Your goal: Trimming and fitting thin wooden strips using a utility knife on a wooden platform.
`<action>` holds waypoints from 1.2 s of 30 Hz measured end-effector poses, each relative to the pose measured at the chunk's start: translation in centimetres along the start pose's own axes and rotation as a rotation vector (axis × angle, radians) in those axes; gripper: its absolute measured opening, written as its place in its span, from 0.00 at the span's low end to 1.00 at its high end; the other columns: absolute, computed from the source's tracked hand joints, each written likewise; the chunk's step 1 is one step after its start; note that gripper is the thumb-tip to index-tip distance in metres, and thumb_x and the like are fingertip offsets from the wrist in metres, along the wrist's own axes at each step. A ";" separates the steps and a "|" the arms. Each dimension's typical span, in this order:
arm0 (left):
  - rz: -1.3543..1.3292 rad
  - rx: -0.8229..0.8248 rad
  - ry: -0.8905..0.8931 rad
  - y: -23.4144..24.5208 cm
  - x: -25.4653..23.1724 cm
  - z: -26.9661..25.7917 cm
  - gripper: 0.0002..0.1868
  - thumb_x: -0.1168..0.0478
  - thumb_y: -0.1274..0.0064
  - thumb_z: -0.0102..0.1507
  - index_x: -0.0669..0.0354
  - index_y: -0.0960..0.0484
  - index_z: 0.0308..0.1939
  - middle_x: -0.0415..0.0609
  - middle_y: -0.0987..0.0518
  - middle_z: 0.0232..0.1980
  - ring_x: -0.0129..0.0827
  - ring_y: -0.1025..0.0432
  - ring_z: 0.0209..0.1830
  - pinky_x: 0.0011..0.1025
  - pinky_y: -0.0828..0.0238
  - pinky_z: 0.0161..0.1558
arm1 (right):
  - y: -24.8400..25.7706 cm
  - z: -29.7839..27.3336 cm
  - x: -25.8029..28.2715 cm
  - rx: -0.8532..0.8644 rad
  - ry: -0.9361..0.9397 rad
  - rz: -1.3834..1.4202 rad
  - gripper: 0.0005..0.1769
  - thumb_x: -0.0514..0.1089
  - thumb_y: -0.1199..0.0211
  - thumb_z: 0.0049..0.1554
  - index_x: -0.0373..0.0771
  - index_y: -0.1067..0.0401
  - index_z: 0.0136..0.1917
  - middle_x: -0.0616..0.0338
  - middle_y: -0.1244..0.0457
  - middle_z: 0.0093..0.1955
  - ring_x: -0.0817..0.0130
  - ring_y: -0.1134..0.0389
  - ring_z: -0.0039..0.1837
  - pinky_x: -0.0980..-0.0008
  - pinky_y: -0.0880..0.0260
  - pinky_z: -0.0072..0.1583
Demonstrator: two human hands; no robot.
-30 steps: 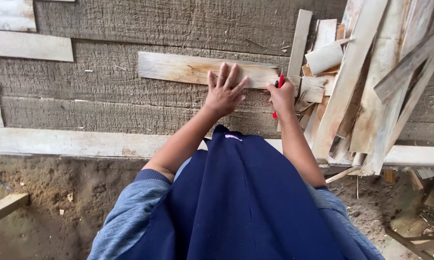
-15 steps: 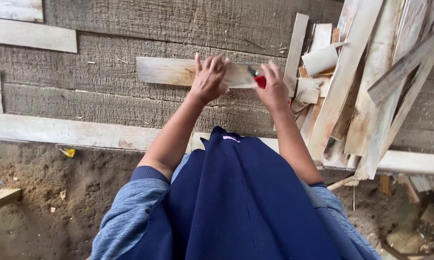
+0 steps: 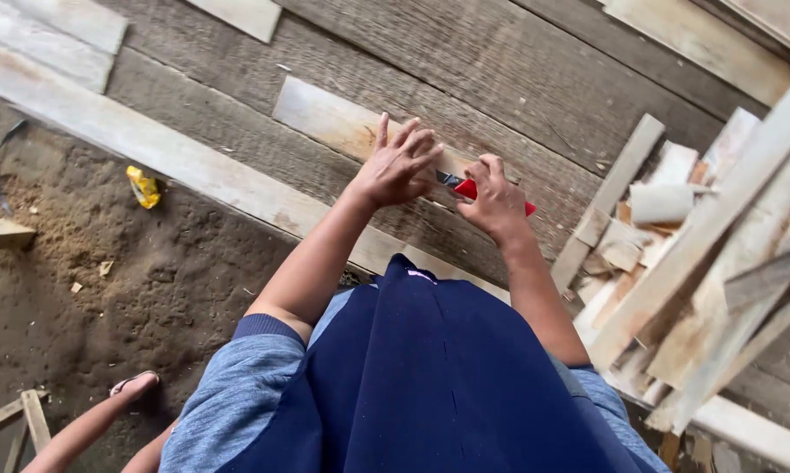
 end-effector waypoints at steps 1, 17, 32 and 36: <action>0.005 -0.005 0.012 0.3 1.1 -0.7 0.39 0.40 0.38 0.56 0.40 0.27 0.70 0.50 0.36 0.73 0.50 0.50 0.79 0.73 0.75 0.73 | -0.7 0.9 1.2 0.002 0.014 -0.001 0.30 0.50 0.29 0.45 0.52 0.35 0.60 0.62 0.50 0.72 0.35 0.28 0.50 0.35 0.25 0.53; 0.051 -0.282 0.502 8.1 30.1 -14.8 0.35 0.46 0.60 0.72 0.48 0.47 0.82 0.54 0.62 0.86 0.60 0.75 0.84 0.67 0.79 0.74 | -9.3 21.0 32.0 -0.124 0.036 0.075 0.28 0.56 0.29 0.49 0.58 0.35 0.60 0.64 0.50 0.74 0.40 0.27 0.54 0.39 0.25 0.55; 0.024 -0.174 0.704 7.1 41.9 -16.9 0.39 0.36 0.71 0.74 0.50 0.57 0.83 0.56 0.69 0.85 0.62 0.78 0.83 0.71 0.78 0.73 | -13.0 28.5 39.1 -0.112 0.103 0.000 0.26 0.51 0.28 0.51 0.52 0.33 0.60 0.52 0.48 0.74 0.34 0.27 0.51 0.35 0.25 0.52; 0.054 -0.174 0.723 5.7 43.6 -17.1 0.39 0.36 0.72 0.74 0.48 0.60 0.83 0.56 0.71 0.85 0.62 0.78 0.83 0.73 0.76 0.72 | -13.2 29.0 39.9 -0.119 0.136 -0.005 0.25 0.50 0.28 0.52 0.50 0.33 0.60 0.48 0.48 0.74 0.33 0.27 0.50 0.35 0.24 0.49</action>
Point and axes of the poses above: each hand's wrist, its own z-axis towards the middle knuckle, its own y-axis out of the back of the hand, x = y × z, the point moved 7 cm from there along z, towards the middle knuckle
